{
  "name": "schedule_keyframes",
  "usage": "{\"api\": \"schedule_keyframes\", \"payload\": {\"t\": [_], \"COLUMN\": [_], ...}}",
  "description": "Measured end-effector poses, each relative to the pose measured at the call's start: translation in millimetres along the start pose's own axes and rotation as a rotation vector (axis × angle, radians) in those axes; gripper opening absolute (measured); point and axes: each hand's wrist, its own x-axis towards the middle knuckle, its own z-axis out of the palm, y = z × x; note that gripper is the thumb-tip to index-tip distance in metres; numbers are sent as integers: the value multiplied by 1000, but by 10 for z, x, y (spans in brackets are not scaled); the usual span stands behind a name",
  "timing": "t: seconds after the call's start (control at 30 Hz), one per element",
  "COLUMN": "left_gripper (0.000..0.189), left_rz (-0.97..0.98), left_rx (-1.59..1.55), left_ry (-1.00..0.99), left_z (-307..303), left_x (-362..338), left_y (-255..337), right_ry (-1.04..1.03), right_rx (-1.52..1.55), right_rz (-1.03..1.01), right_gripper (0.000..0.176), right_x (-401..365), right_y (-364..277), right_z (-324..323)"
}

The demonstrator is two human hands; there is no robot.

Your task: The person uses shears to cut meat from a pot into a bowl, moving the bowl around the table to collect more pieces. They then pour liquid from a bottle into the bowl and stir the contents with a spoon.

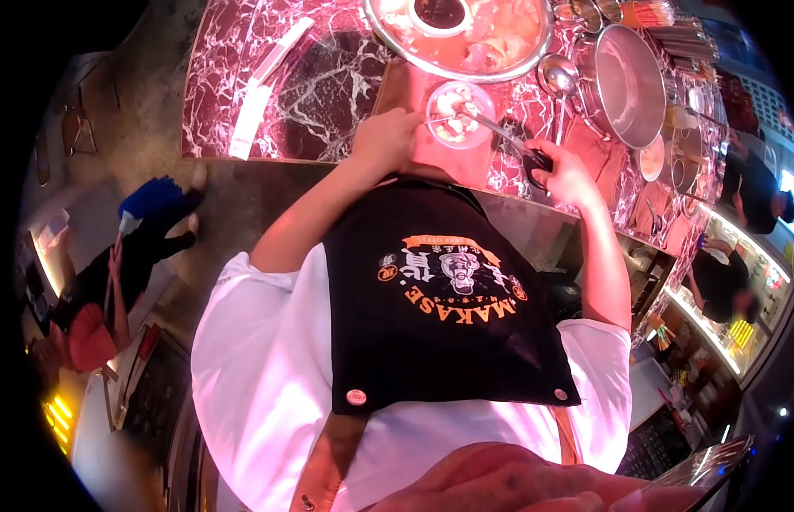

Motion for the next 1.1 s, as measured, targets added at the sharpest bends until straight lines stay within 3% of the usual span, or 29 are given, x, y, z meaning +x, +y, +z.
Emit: {"api": "schedule_keyframes", "payload": {"t": [0.07,0.2,0.33,0.4,0.47,0.5,0.53,0.6,0.67,0.77,0.83,0.9,1.0,1.1], "left_gripper": [18,19,20,22,22,22,22,20,22,27,24,32,31,27], "left_rz": [16,-32,-24,-346,-155,-154,-154,16,-45,-75,-129,-234,-351,-302], "left_rx": [111,138,-6,-232,-57,-109,-163,-7,159,281,358,367,135,-68], "left_ry": [-144,-151,-70,-114,33,55,74,221,167,74,-37,-125,31,143], "left_z": [-148,-379,-860,-1160,-1146,-1137,-1106,-987,-865,-651,-394,-112,48,260], "left_x": [61,63,212,434,773,990,1234,1833,2589,3573,4124,4432,4434,4408], "left_y": [74,7,-115,-2,-173,-196,-214,-260,-315,-262,-315,-296,-180,-479], "right_ry": [-40,-1,-83,-129,-100,-10,2,231,367,487,510,493,429,471], "right_rx": [128,47,-7,194,293,249,306,246,420,372,417,508,661,723], "right_rz": [29,-134,-92,-99,-69,-198,-111,-180,-198,-17,-136,-155,-85,-92], "right_gripper": [50,47,45,44,49,52,50,47,46,51,51,52,50,49], "right_x": [37,222,146,102,52,103,148,417,903,1154,1389,1437,1446,1479], "right_y": [33,167,178,256,195,193,173,170,341,10,223,295,439,492], "right_z": [7,27,-240,-383,-620,-696,-799,-869,-779,-836,-669,-582,-554,-596]}}
